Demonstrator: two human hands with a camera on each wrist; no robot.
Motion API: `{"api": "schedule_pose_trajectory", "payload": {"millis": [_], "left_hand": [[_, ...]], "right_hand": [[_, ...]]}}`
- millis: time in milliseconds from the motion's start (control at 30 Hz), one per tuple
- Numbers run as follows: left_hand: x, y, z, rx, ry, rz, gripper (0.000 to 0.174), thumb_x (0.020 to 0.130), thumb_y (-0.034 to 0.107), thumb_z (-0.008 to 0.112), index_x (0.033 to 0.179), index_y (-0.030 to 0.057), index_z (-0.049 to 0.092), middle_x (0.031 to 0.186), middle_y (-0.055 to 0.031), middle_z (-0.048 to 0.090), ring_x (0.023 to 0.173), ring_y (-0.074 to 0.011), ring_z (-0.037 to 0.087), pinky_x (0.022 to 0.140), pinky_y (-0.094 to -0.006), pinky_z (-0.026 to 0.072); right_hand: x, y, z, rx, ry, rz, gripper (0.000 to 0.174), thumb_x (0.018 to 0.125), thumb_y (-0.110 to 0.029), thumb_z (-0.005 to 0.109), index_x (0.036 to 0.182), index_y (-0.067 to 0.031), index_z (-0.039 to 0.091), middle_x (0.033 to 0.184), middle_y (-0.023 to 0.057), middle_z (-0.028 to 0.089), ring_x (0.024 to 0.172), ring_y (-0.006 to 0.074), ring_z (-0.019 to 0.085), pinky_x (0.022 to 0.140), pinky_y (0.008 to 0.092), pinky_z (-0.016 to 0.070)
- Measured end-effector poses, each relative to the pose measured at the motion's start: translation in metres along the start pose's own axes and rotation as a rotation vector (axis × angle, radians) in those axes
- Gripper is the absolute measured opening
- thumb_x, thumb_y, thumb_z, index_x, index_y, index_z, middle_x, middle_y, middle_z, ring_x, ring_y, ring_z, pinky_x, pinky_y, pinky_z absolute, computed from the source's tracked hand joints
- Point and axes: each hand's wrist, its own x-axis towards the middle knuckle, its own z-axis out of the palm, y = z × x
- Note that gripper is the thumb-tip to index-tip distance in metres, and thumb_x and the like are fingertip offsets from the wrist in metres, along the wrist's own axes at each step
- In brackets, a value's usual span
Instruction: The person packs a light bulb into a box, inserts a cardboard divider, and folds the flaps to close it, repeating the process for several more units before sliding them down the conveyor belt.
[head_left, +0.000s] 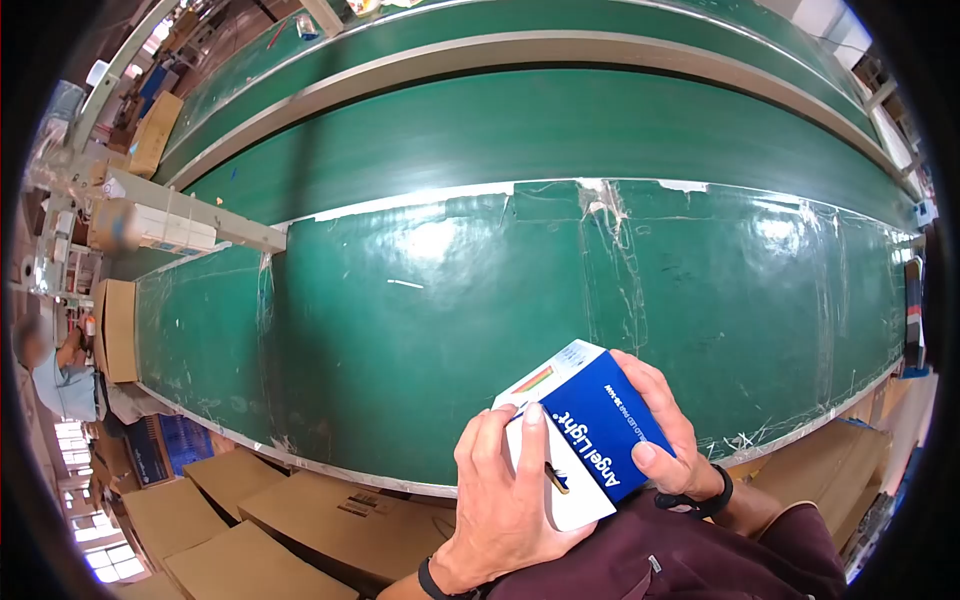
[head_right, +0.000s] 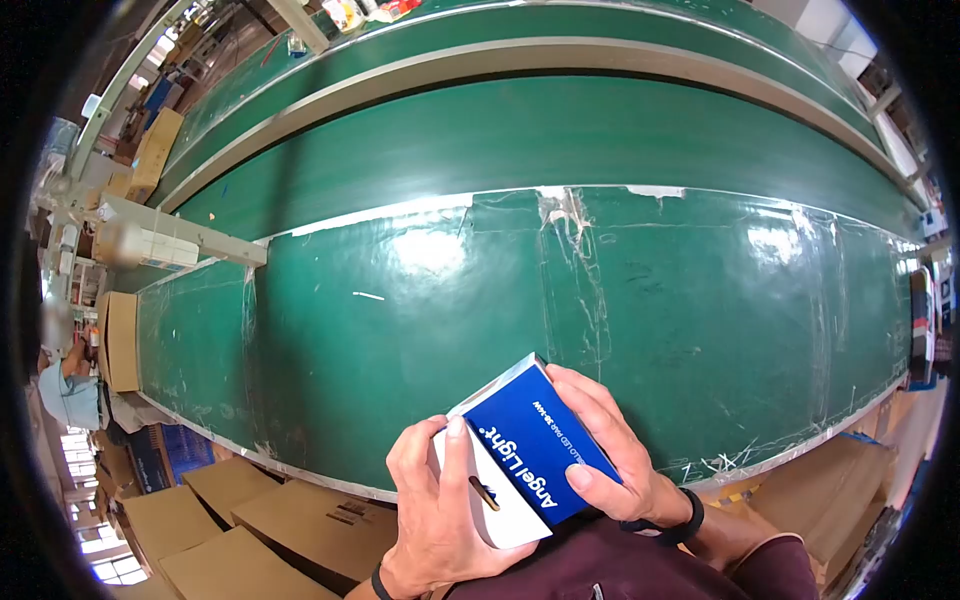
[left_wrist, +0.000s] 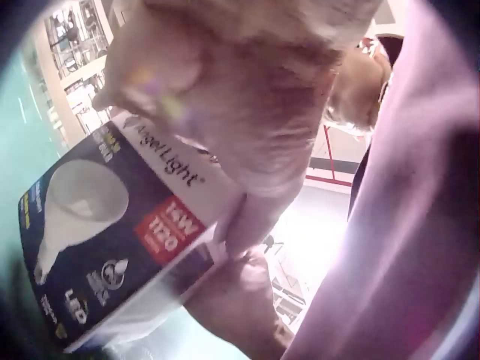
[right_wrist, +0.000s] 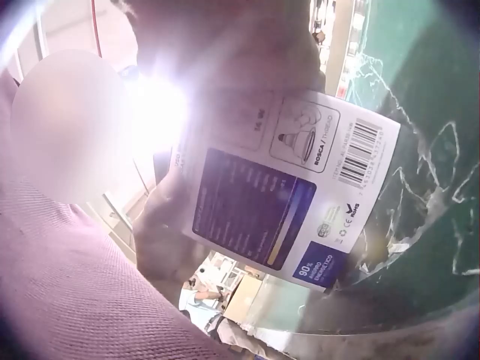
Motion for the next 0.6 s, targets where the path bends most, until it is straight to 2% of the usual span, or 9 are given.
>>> {"api": "schedule_pose_trajectory", "payload": {"millis": [100, 233, 333, 367, 400, 433, 500, 600], "left_hand": [[0.003, 0.002, -0.002, 0.039, -0.045, -0.019, 0.122, 0.054, 0.042, 0.091, 0.151, -0.0038, 0.033, 0.137, -0.0293, 0.037, 0.125, -0.047, 0.04, 0.101, -0.0552, 0.038], [0.007, 0.009, -0.012, 0.01, -0.084, -0.06, 0.111, 0.062, 0.037, 0.088, 0.152, -0.0013, 0.035, 0.143, -0.0346, 0.034, 0.128, -0.05, 0.038, 0.105, -0.0576, 0.0359], [0.015, 0.011, -0.009, 0.189, -0.086, -0.022, 0.114, 0.061, 0.038, 0.087, 0.152, -0.0033, 0.033, 0.143, -0.0321, 0.035, 0.129, -0.0484, 0.037, 0.105, -0.0569, 0.0342], [0.019, 0.008, -0.012, 0.145, -0.083, -0.017, 0.109, 0.064, 0.036, 0.085, 0.153, -0.0021, 0.034, 0.145, -0.0328, 0.035, 0.129, -0.049, 0.038, 0.106, -0.058, 0.0319], [0.022, 0.004, -0.016, 0.132, -0.082, -0.006, 0.109, 0.064, 0.036, 0.085, 0.153, -0.0012, 0.034, 0.144, -0.0325, 0.036, 0.129, -0.0491, 0.038, 0.106, -0.0587, 0.0316], [0.023, 0.002, -0.021, 0.12, -0.084, 0.008, 0.108, 0.064, 0.035, 0.085, 0.153, -0.0003, 0.035, 0.144, -0.0321, 0.036, 0.129, -0.0492, 0.038, 0.106, -0.0593, 0.0312], [0.018, -0.007, -0.031, 0.161, -0.01, -0.044, 0.109, 0.064, 0.038, 0.085, 0.155, 0.0018, 0.036, 0.14, -0.0312, 0.038, 0.127, -0.0485, 0.038, 0.105, -0.0598, 0.031], [0.01, -0.051, -0.085, 0.344, 0.248, -0.193, 0.109, 0.067, 0.046, 0.083, 0.155, 0.0016, 0.037, 0.134, -0.033, 0.044, 0.125, -0.0463, 0.041, 0.101, -0.057, 0.0356]], "right_hand": [[-0.001, -0.002, 0.005, 0.082, 0.02, 0.059, 0.072, 0.098, -0.028, 0.055, 0.155, 0.0086, 0.031, 0.16, 0.0294, 0.027, 0.15, 0.0384, 0.031, 0.122, 0.0474, 0.0264], [-0.002, -0.001, 0.004, 0.064, 0.016, 0.07, 0.074, 0.098, -0.029, 0.055, 0.156, 0.0079, 0.029, 0.161, 0.029, 0.027, 0.151, 0.038, 0.028, 0.122, 0.0477, 0.0256], [-0.003, 0.001, 0.01, 0.025, 0.047, 0.075, 0.079, 0.097, -0.032, 0.057, 0.158, 0.0072, 0.025, 0.161, 0.0288, 0.026, 0.151, 0.0381, 0.027, 0.122, 0.0479, 0.0243], [-0.002, 0.003, 0.015, 0.018, 0.054, 0.068, 0.081, 0.097, -0.034, 0.057, 0.158, 0.007, 0.023, 0.161, 0.0288, 0.025, 0.151, 0.0381, 0.027, 0.122, 0.048, 0.0238], [-0.001, 0.004, 0.016, 0.026, 0.051, 0.111, 0.088, 0.097, -0.042, 0.059, 0.159, 0.0068, 0.02, 0.161, 0.0287, 0.025, 0.151, 0.0388, 0.026, 0.123, 0.0483, 0.0226], [0.005, 0.011, 0.015, 0.027, 0.034, 0.065, 0.095, 0.095, -0.053, 0.06, 0.159, 0.007, 0.022, 0.162, 0.0275, 0.025, 0.151, 0.0381, 0.027, 0.122, 0.0486, 0.023], [0.019, 0.0, 0.017, 0.104, -0.055, 0.104, 0.102, 0.093, -0.064, 0.06, 0.157, 0.0073, 0.026, 0.161, 0.0266, 0.029, 0.149, 0.0364, 0.031, 0.122, 0.0484, 0.0238], [0.008, -0.016, 0.011, -0.206, -0.057, -0.064, 0.101, 0.092, -0.067, 0.06, 0.155, 0.0064, 0.033, 0.158, 0.0241, 0.037, 0.147, 0.0345, 0.036, 0.12, 0.0462, 0.0268]]}}
